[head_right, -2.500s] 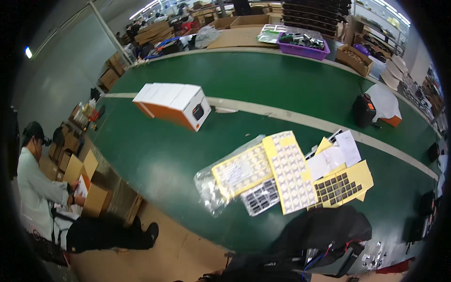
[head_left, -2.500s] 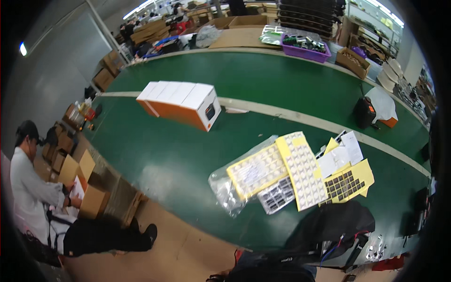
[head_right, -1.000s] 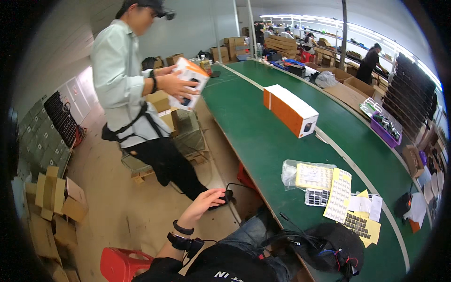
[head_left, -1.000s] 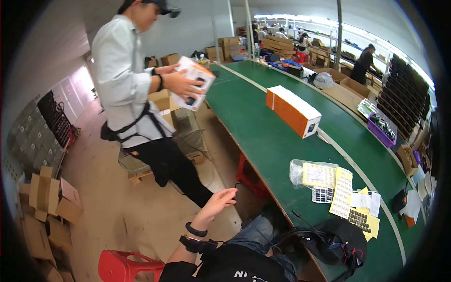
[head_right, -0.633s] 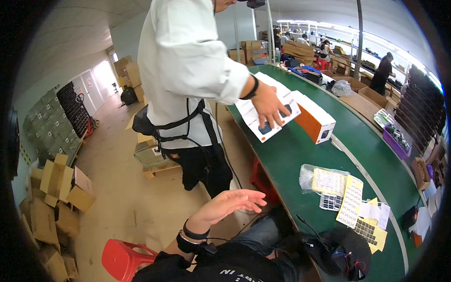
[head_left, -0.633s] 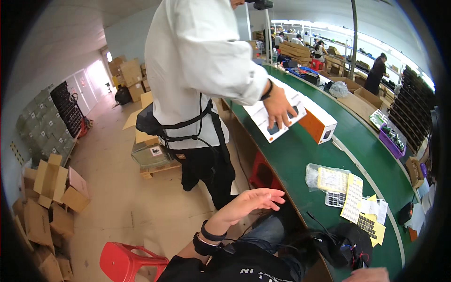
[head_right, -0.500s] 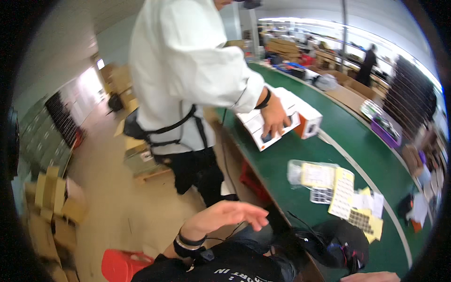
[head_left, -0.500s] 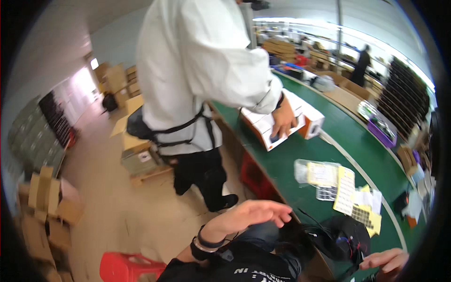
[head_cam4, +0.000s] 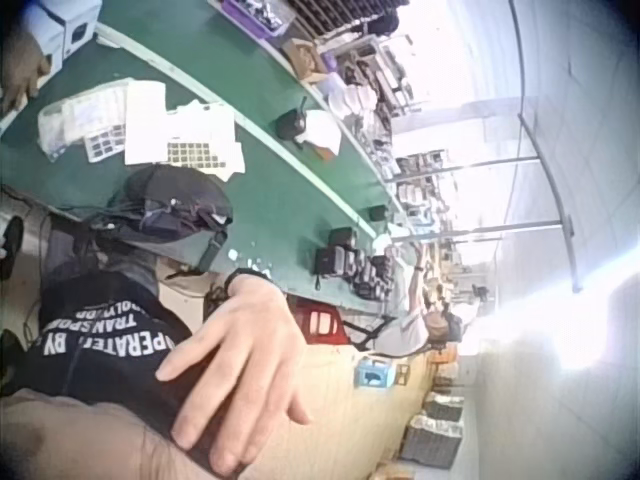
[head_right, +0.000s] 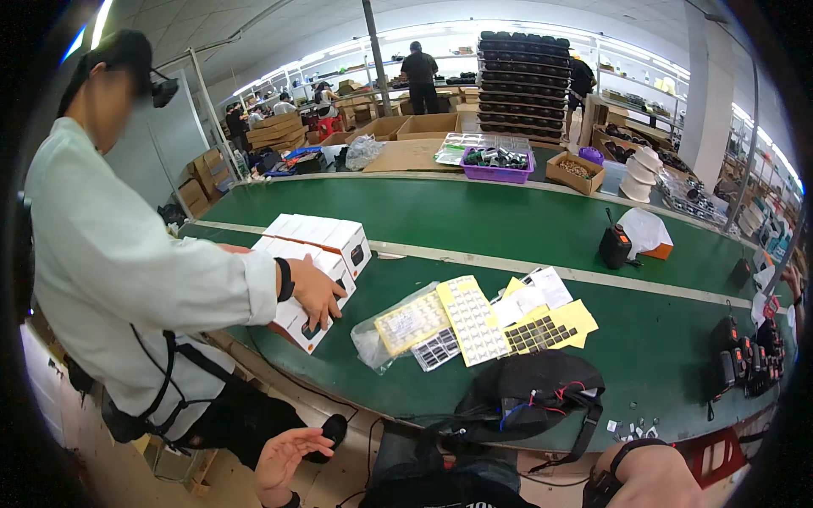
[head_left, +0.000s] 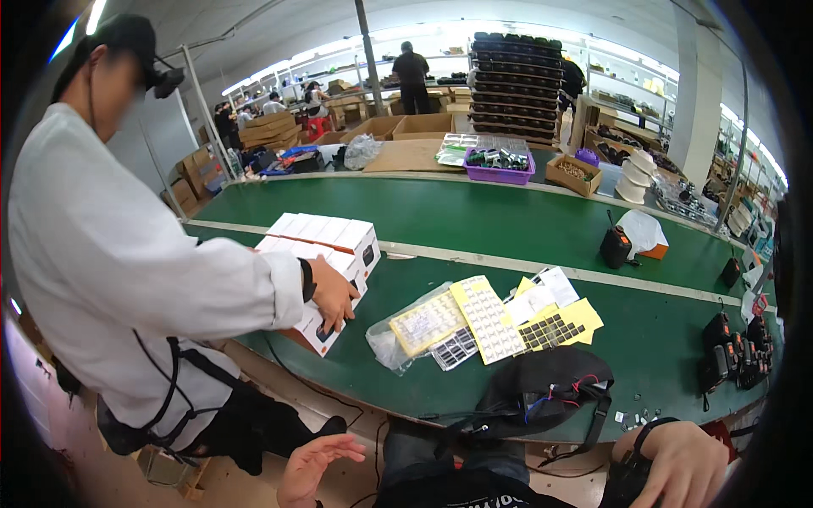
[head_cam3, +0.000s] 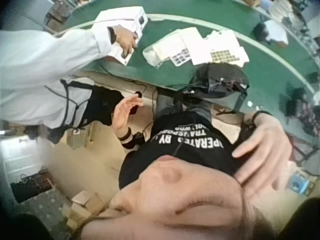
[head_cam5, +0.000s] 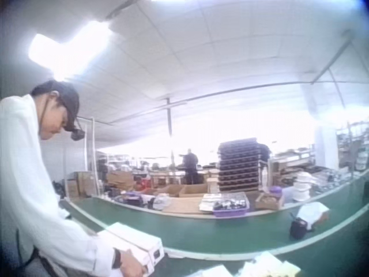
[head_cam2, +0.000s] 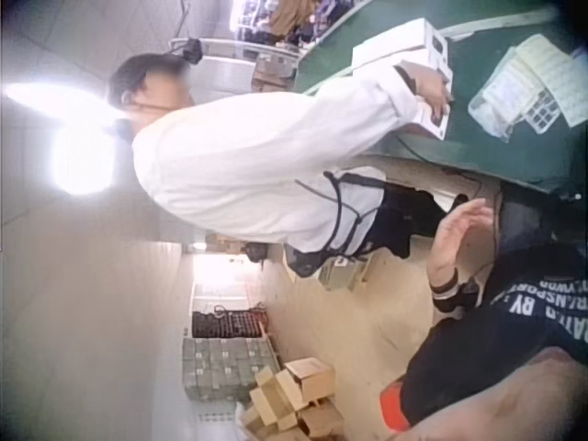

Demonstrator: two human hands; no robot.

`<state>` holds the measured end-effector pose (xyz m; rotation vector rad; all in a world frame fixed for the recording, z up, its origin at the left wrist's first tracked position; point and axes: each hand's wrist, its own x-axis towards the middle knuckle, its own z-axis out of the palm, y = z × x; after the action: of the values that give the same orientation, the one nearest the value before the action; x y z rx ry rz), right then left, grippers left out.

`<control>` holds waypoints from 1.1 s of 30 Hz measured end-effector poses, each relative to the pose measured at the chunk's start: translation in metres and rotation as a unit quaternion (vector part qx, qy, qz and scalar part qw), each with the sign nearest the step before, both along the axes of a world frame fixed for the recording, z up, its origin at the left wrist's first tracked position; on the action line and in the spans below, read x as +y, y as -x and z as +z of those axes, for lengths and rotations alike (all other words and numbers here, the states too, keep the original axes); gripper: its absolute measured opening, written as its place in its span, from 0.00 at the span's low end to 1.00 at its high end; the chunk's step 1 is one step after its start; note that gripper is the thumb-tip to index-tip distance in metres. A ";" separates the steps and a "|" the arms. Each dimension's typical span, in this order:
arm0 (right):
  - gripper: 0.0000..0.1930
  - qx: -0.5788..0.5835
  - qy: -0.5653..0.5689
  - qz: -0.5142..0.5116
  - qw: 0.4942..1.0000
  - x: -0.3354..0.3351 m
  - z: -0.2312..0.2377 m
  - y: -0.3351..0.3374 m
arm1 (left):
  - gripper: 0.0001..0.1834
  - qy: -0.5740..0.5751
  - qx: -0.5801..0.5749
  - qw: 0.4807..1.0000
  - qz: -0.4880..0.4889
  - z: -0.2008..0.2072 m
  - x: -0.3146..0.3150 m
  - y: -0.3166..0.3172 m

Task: Packaging portable electronic devices into boxes on an assembly line.

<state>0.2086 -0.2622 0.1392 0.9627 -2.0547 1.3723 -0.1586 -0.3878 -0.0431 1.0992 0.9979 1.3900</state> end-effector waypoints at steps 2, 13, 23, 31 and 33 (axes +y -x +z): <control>0.14 -0.044 -0.035 0.008 0.998 0.013 -0.008 0.008 | 0.31 0.002 0.009 0.999 0.047 0.001 0.012 0.011; 0.24 -0.383 -0.153 -0.300 0.860 0.138 -0.082 0.133 | 0.28 -0.008 -0.003 0.991 0.133 -0.011 0.073 0.121; 0.22 -0.525 -0.122 -0.317 0.780 0.233 -0.071 0.241 | 0.22 0.026 0.138 0.895 0.424 0.050 0.119 0.210; 0.23 -0.619 0.168 -0.352 0.682 0.215 -0.082 0.288 | 0.29 0.225 0.446 0.823 0.271 0.043 0.161 0.134; 0.24 -0.629 0.305 -0.344 0.627 0.203 -0.105 0.306 | 0.40 0.250 0.474 0.805 0.254 0.035 0.158 0.129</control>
<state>-0.0979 -0.0587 0.0338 -1.3800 -1.9079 2.2013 -0.2879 -0.2296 -0.0082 1.1447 2.3775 0.7849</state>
